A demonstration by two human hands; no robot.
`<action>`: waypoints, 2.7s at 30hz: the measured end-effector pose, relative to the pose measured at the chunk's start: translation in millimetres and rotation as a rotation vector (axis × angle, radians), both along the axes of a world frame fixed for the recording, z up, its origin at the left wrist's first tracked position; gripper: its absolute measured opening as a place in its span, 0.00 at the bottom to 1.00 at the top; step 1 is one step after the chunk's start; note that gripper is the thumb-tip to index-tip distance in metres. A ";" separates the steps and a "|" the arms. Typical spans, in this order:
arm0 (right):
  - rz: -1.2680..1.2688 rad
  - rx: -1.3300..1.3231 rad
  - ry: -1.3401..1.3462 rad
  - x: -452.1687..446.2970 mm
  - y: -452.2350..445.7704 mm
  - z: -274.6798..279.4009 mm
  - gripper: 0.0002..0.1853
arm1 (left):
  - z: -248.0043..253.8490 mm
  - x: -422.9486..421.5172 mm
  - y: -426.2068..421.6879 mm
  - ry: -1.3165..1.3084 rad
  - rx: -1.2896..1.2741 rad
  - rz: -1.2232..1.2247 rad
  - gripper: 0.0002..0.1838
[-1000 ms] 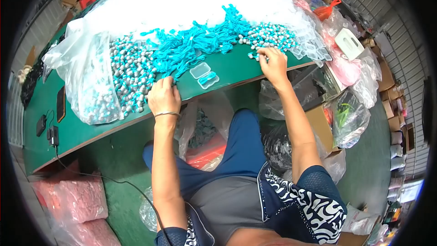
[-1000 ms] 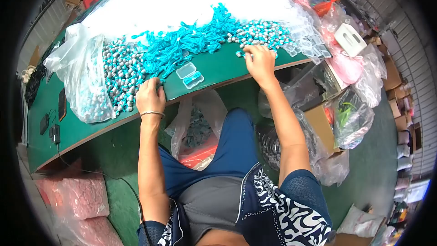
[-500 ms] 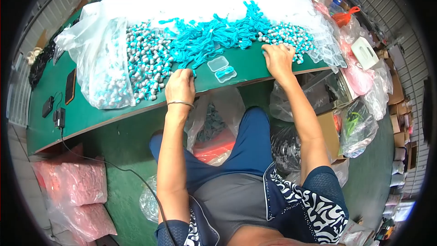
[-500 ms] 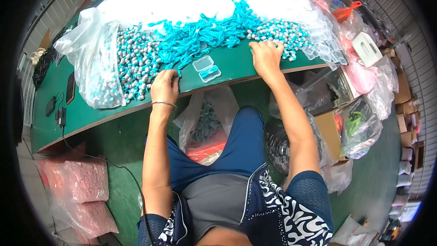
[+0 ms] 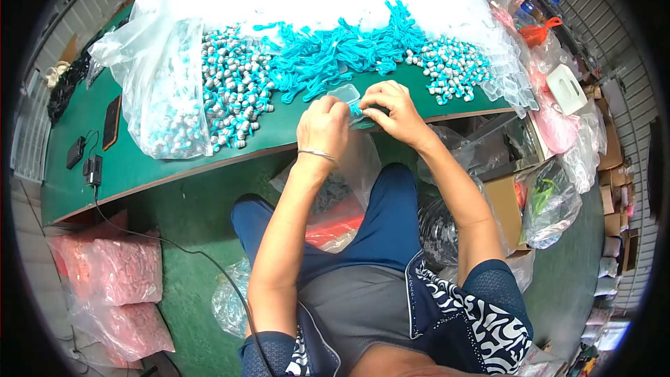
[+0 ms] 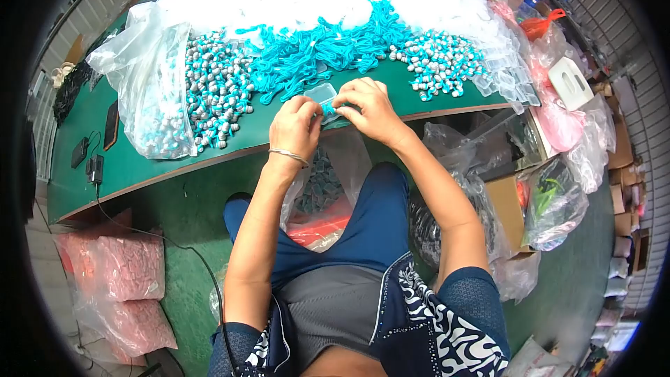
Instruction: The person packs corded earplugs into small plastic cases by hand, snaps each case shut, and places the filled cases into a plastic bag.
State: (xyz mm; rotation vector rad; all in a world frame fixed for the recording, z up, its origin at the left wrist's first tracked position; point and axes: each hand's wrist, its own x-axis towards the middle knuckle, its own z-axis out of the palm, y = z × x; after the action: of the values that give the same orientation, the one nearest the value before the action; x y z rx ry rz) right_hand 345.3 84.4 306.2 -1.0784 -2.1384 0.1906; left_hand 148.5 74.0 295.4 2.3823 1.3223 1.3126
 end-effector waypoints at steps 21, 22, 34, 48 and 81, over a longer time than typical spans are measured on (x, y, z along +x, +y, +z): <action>-0.174 -0.040 -0.218 -10.6 30.4 2.3 0.13 | -3.9 6.5 -2.6 -0.001 -0.139 -0.007 0.22; -0.189 -0.125 -0.267 -13.6 32.0 2.3 0.14 | -6.0 6.5 -1.5 0.015 -0.129 -0.007 0.23; -0.046 -0.350 -0.020 -14.3 48.3 9.2 0.12 | -6.9 3.5 -2.8 -0.091 -0.231 -0.046 0.29; 0.153 0.044 0.029 0.7 2.0 -8.9 0.17 | -10.8 1.6 2.0 0.031 -0.138 -0.094 0.18; 0.198 -0.052 -0.019 -32.1 -35.9 -37.6 0.05 | -22.6 -36.6 22.0 -0.073 -0.113 -0.047 0.06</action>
State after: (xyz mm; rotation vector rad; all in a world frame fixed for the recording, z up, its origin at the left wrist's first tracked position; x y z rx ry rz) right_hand 313.2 48.6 268.6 -0.8993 -2.2684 0.3318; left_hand 112.0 96.0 272.8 2.2547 1.2772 1.2637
